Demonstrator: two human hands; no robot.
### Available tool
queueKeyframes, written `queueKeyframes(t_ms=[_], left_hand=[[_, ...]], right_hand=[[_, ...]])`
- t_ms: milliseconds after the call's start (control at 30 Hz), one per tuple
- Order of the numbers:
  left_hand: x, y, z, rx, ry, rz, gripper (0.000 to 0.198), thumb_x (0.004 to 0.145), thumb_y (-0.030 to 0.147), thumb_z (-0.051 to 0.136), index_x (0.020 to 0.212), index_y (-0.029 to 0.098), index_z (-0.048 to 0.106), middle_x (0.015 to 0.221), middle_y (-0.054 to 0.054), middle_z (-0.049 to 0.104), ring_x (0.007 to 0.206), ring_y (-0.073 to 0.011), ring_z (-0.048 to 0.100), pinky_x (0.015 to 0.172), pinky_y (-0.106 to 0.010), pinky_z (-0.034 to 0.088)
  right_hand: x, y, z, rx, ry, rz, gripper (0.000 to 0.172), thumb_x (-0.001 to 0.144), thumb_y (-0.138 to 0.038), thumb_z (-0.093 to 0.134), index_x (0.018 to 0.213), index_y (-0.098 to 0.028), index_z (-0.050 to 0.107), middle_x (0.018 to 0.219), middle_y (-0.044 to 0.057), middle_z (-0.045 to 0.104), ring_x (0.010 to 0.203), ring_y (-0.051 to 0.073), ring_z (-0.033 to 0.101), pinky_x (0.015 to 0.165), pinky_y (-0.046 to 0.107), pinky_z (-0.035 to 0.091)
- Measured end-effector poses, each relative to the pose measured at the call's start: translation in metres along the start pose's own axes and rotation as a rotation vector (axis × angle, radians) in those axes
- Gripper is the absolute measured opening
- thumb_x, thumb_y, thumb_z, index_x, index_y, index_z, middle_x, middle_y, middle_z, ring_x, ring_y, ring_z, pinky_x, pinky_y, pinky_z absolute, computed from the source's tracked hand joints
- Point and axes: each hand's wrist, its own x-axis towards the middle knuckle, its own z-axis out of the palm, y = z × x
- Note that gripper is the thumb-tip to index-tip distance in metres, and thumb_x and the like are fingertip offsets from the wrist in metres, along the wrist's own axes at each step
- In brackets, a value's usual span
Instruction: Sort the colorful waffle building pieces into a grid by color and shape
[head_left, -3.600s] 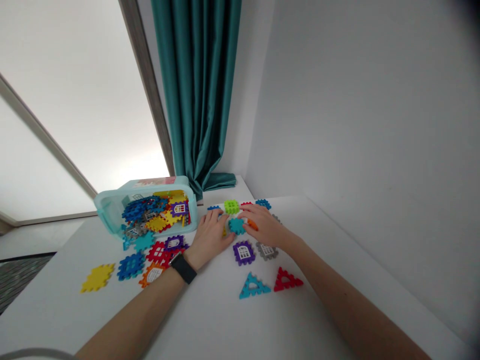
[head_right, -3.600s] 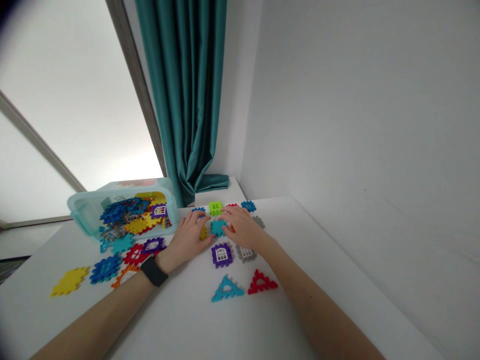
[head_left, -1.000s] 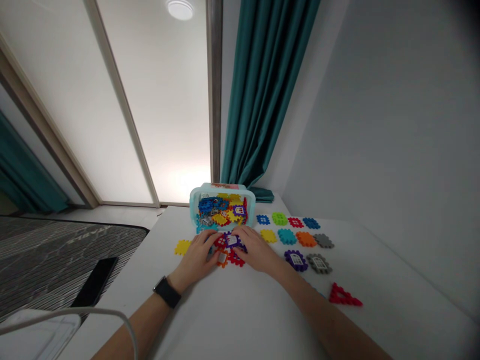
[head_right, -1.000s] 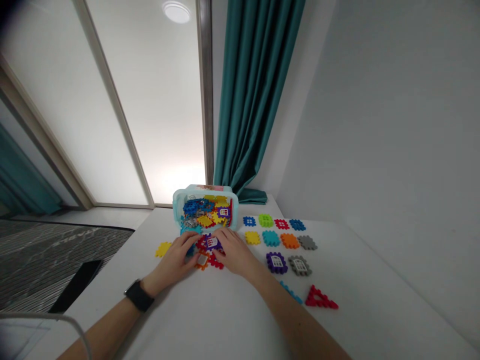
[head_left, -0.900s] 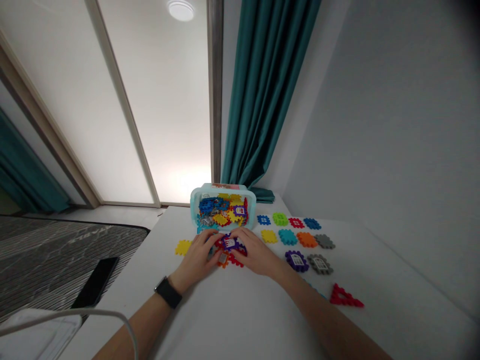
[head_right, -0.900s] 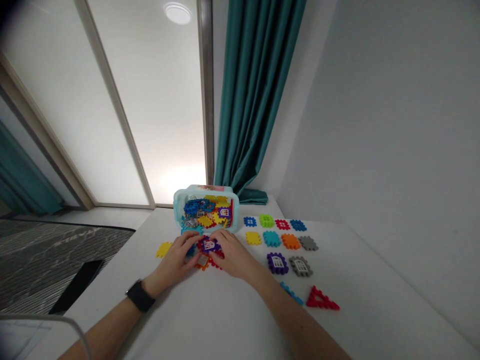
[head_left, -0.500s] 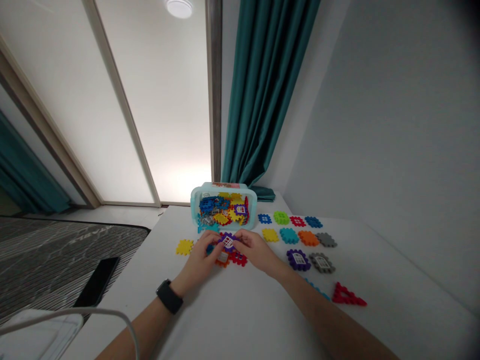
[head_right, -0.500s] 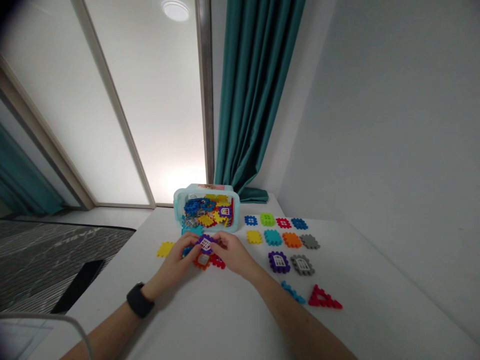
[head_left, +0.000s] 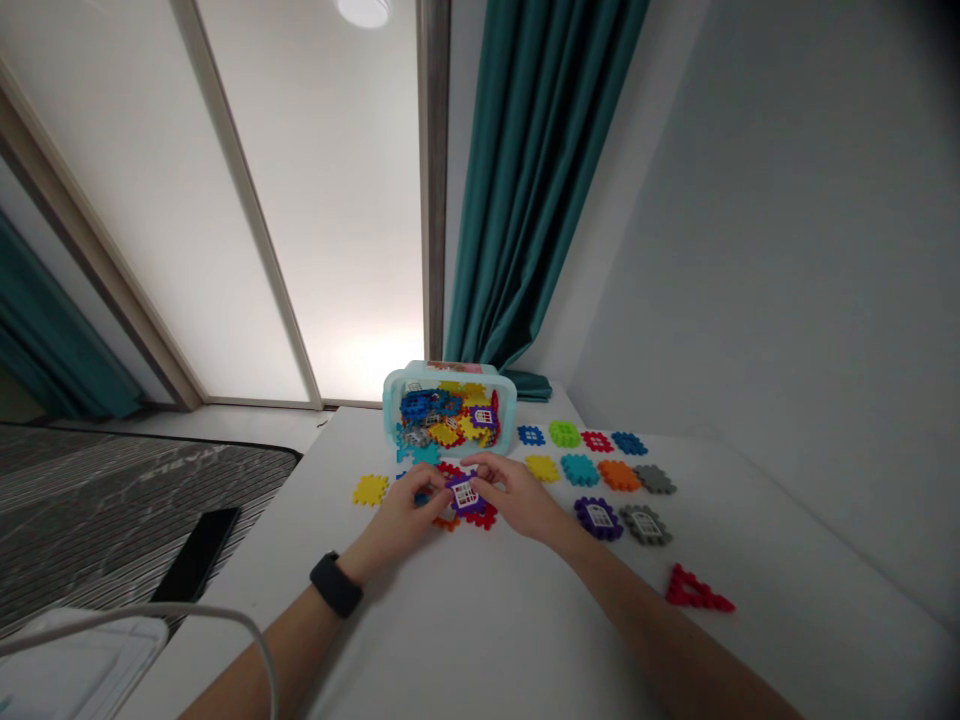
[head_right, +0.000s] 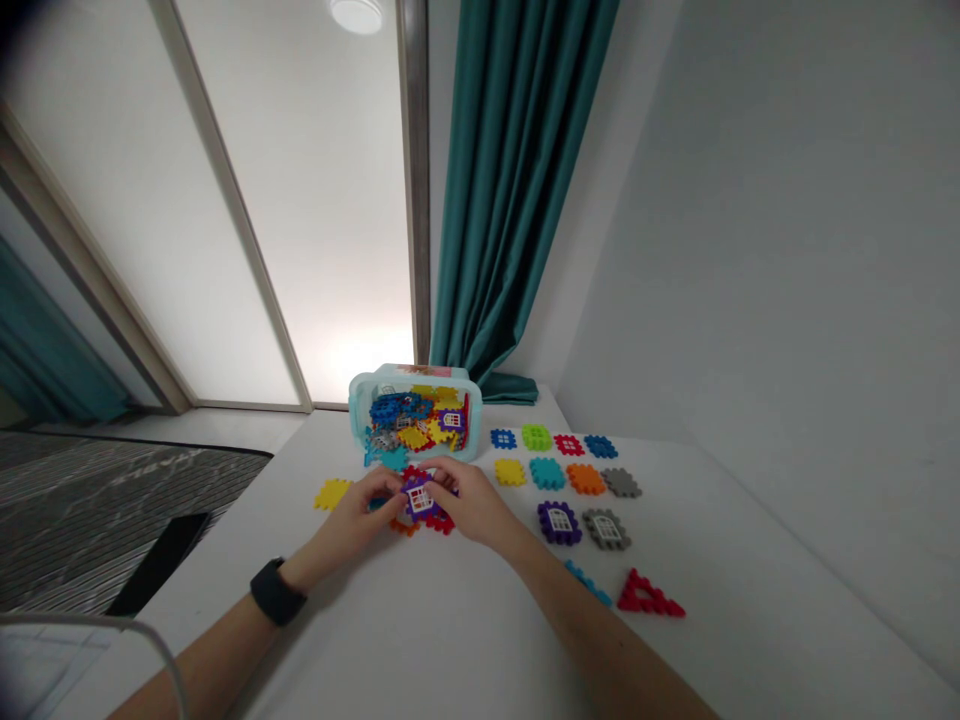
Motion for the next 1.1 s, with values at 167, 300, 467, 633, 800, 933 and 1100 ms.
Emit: queueKeyframes(t_ms=[167,300,467,633,800,933,1100], left_hand=[[-0.001,0.002,0.002,0.027,-0.043,0.027,0.02,0.091,0.031,0.059,0.075,0.019,0.06,0.088,-0.004,0.064,0.083,-0.0184,0.061,0.077,-0.033,0.05],[-0.002,0.004,0.0,0.039,-0.026,0.056,0.013,0.092,0.029,0.057,0.084,0.02,0.062,0.09,-0.004,0.065,0.086,-0.0193,0.061,0.08,-0.034,0.05],[-0.002,0.004,0.0,0.036,-0.029,0.074,0.012,0.092,0.027,0.058,0.083,0.02,0.062,0.091,-0.005,0.065,0.089,-0.0202,0.061,0.082,-0.035,0.051],[-0.003,0.007,0.001,0.021,-0.059,0.073,0.014,0.093,0.027,0.056,0.082,0.02,0.062,0.095,-0.005,0.063,0.09,-0.0196,0.061,0.084,-0.036,0.05],[-0.004,0.01,0.002,0.002,-0.073,0.087,0.013,0.093,0.03,0.06,0.086,0.02,0.064,0.098,-0.006,0.064,0.093,-0.02,0.061,0.088,-0.037,0.051],[-0.002,0.006,0.001,-0.031,-0.009,0.075,0.016,0.093,0.03,0.059,0.082,0.02,0.063,0.098,-0.006,0.063,0.093,-0.0203,0.061,0.087,-0.038,0.052],[0.001,-0.003,0.001,-0.109,0.06,0.006,0.017,0.093,0.035,0.061,0.085,0.02,0.063,0.099,-0.006,0.062,0.091,-0.0192,0.062,0.082,-0.035,0.054]], right_hand=[[0.002,0.004,0.001,0.031,0.074,-0.027,0.021,0.09,-0.027,0.057,0.109,-0.02,0.063,0.084,0.001,0.064,0.079,0.016,0.062,0.074,0.03,0.051],[0.003,0.007,0.002,0.032,0.086,-0.034,0.013,0.09,-0.028,0.058,0.1,-0.02,0.061,0.09,0.003,0.067,0.085,0.018,0.064,0.079,0.032,0.052],[0.001,0.002,0.002,0.026,0.03,-0.059,0.008,0.091,-0.026,0.057,0.095,-0.02,0.062,0.087,0.002,0.068,0.083,0.017,0.064,0.078,0.031,0.052],[0.0,-0.006,0.001,-0.005,0.034,-0.068,0.007,0.09,-0.024,0.058,0.093,-0.021,0.063,0.087,0.002,0.07,0.084,0.018,0.066,0.078,0.031,0.052],[-0.001,-0.012,0.003,-0.005,0.037,-0.062,0.008,0.09,-0.023,0.057,0.095,-0.021,0.064,0.089,0.002,0.07,0.084,0.018,0.066,0.079,0.032,0.054],[-0.001,-0.012,0.003,-0.015,0.062,-0.064,0.02,0.09,-0.023,0.056,0.109,-0.021,0.063,0.091,0.003,0.07,0.084,0.017,0.065,0.078,0.031,0.053],[0.0,-0.005,0.0,-0.003,0.072,-0.053,0.022,0.089,-0.025,0.056,0.111,-0.021,0.061,0.079,-0.001,0.062,0.073,0.016,0.06,0.07,0.029,0.051]])
